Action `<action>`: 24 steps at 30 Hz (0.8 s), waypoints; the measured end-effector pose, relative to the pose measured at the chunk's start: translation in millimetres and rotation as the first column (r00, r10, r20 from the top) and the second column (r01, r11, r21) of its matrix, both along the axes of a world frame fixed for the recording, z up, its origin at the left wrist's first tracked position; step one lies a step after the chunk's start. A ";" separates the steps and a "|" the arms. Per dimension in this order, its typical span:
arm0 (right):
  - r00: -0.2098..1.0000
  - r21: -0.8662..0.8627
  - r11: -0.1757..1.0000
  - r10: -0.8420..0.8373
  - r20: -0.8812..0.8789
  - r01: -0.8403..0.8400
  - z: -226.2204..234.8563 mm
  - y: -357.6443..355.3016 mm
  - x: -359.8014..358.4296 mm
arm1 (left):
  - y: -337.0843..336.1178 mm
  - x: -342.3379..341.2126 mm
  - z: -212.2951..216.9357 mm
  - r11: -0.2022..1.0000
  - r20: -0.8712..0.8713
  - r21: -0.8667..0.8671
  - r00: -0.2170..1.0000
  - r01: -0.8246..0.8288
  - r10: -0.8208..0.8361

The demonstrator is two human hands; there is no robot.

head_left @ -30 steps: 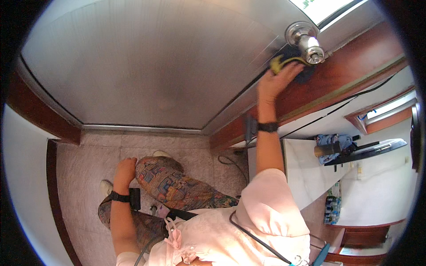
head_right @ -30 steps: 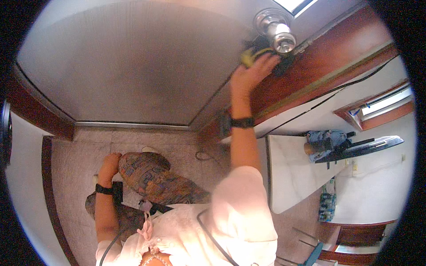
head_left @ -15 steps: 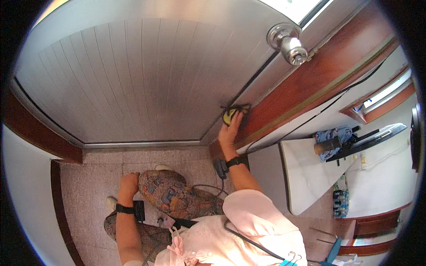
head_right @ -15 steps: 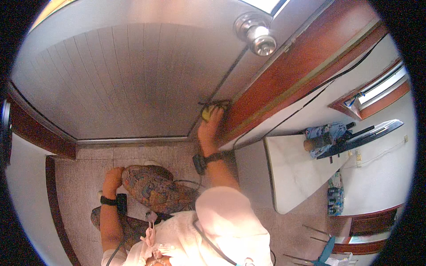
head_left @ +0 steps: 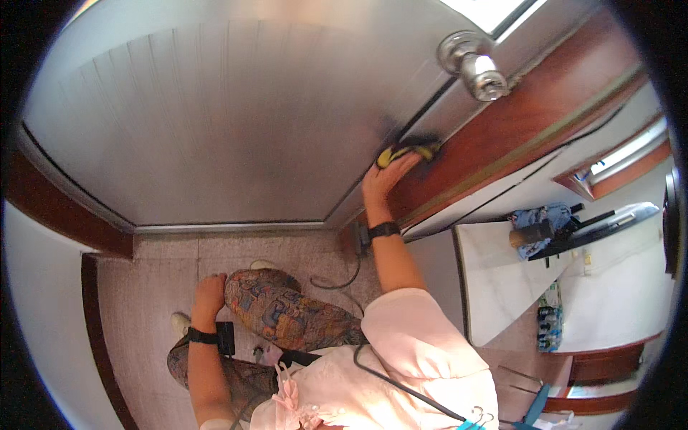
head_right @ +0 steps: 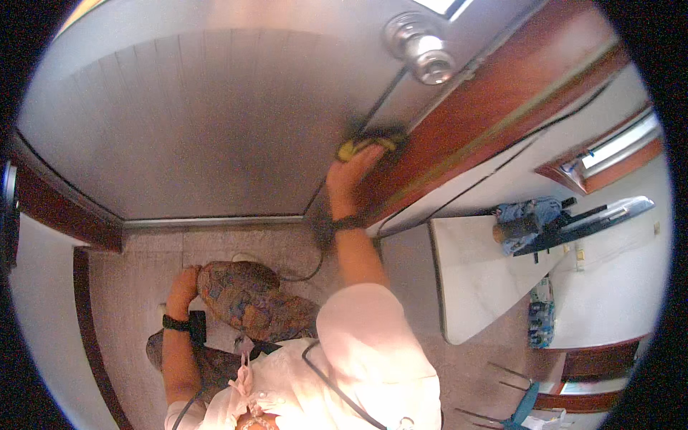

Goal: The person cleans a metal door with a glass panel using a yellow sponge and a dark cloth. They wipe the surface in circular and vertical motions, covering the entire door area.

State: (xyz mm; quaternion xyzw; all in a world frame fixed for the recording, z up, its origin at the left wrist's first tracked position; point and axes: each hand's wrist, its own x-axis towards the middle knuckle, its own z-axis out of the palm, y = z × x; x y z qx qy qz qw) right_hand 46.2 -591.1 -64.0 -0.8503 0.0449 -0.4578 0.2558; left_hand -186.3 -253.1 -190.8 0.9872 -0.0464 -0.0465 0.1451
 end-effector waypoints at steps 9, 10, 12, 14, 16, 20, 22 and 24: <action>0.824 0.245 0.901 -0.182 -0.537 0.359 -133.5 25.8 8.4 | -5.6 0.7 7.8 0.997 -0.054 0.065 0.998 0.030 -0.027; 0.730 0.081 0.953 -0.169 -0.662 0.293 -139.3 29.5 14.1 | -5.0 0.5 10.5 0.997 -0.070 0.075 0.997 0.019 -0.013; 0.027 -0.246 0.888 -0.256 -0.966 -0.388 -92.8 60.6 -1.0 | 6.9 -10.1 8.8 0.997 -0.082 0.075 0.996 -0.027 0.033; 0.239 -0.433 0.809 -0.364 -0.900 -0.398 -219.2 -0.2 24.3 | -4.7 0.6 13.2 0.997 -0.085 0.070 0.996 0.016 -0.010; 0.230 -0.215 0.953 -0.165 -0.959 -0.214 -279.7 -32.3 31.0 | -8.1 1.0 16.8 0.996 -0.124 0.085 0.992 0.025 -0.014; 0.457 -0.054 0.998 -0.030 -0.889 -0.040 -342.8 -51.7 34.8 | -8.1 1.0 18.0 1.000 -0.181 0.016 0.983 0.007 -0.004; 0.465 0.011 0.997 0.048 -0.884 -0.082 -346.1 -50.8 25.4 | -7.8 -0.9 18.6 0.998 -0.163 -0.059 0.986 -0.028 0.019; 0.471 0.048 0.991 0.103 -0.876 -0.127 -349.2 -47.4 22.7 | -6.7 -3.3 13.8 0.998 -0.149 -0.045 0.988 -0.054 0.047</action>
